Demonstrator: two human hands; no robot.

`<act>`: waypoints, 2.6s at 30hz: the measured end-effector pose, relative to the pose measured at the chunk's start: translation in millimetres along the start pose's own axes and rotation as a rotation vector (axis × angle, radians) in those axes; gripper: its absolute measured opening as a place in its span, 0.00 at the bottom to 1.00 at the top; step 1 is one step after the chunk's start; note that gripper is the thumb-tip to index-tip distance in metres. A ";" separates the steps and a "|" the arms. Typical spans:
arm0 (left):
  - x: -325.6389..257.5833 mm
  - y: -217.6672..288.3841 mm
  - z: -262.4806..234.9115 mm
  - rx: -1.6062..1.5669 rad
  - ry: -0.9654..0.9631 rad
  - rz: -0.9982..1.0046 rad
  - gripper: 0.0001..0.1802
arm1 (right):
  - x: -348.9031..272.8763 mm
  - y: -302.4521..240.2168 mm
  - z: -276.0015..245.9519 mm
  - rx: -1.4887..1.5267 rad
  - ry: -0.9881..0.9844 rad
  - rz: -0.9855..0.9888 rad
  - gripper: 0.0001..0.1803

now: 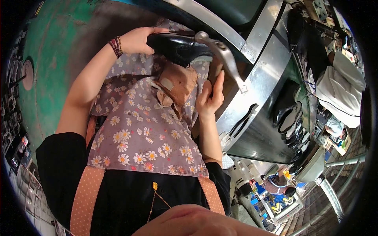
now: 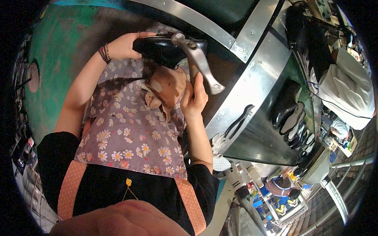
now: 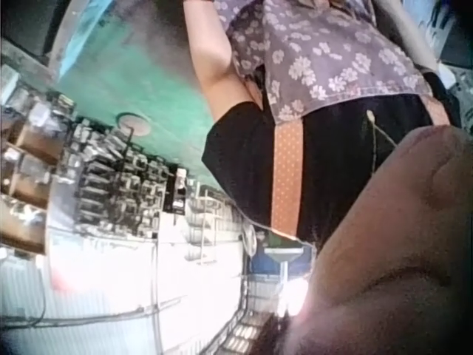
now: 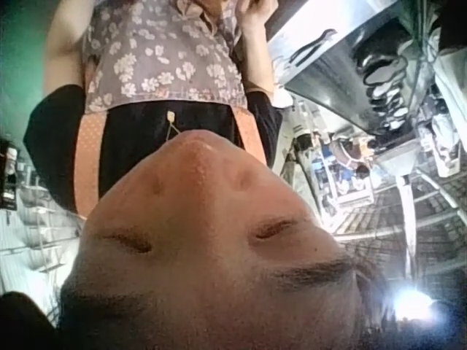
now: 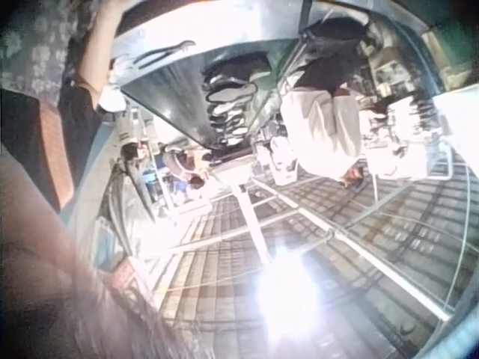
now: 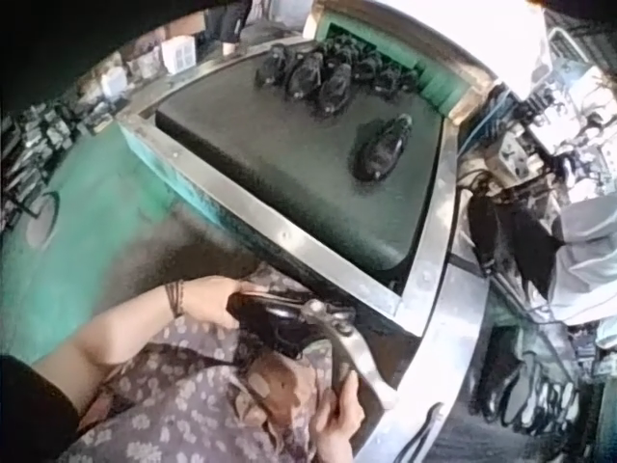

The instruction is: Hammering the heel and seams of leather shoes on a production line to flatten and shape them.

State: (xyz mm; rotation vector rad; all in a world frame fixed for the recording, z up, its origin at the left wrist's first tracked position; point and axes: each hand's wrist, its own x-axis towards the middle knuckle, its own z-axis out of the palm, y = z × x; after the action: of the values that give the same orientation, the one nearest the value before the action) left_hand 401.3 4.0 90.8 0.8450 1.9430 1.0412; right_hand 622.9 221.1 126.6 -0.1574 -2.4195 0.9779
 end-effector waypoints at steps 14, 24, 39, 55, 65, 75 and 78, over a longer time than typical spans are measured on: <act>8.1 -17.5 4.8 0.003 0.005 0.083 0.44 | -11.0 19.9 -6.8 -0.172 -0.225 0.160 0.28; 6.1 -24.7 8.7 0.047 0.138 0.177 0.43 | 20.4 -20.8 3.8 -0.107 -0.474 0.274 0.27; 7.8 -30.0 21.1 0.006 0.106 0.055 0.28 | 29.2 -53.1 16.9 -0.130 -0.237 -0.143 0.25; -26.4 -13.4 29.3 0.363 0.405 0.010 0.39 | 13.5 -21.1 -0.8 -0.014 -0.272 0.081 0.28; -19.3 -16.9 19.4 0.300 0.265 -0.041 0.40 | -12.7 3.7 -3.4 0.015 -0.136 0.113 0.26; -15.4 -17.0 7.9 0.335 0.279 0.077 0.40 | -16.3 -5.5 -0.9 -0.170 -0.233 0.195 0.29; -12.1 -7.9 10.0 0.233 0.256 0.126 0.38 | -32.4 14.8 16.0 -0.016 0.032 0.019 0.31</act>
State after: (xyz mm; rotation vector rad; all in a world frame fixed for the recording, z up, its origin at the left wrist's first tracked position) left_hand 414.2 -5.7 83.9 1.0139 2.2848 1.0515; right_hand 641.3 212.6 93.2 -0.2009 -2.4011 0.9568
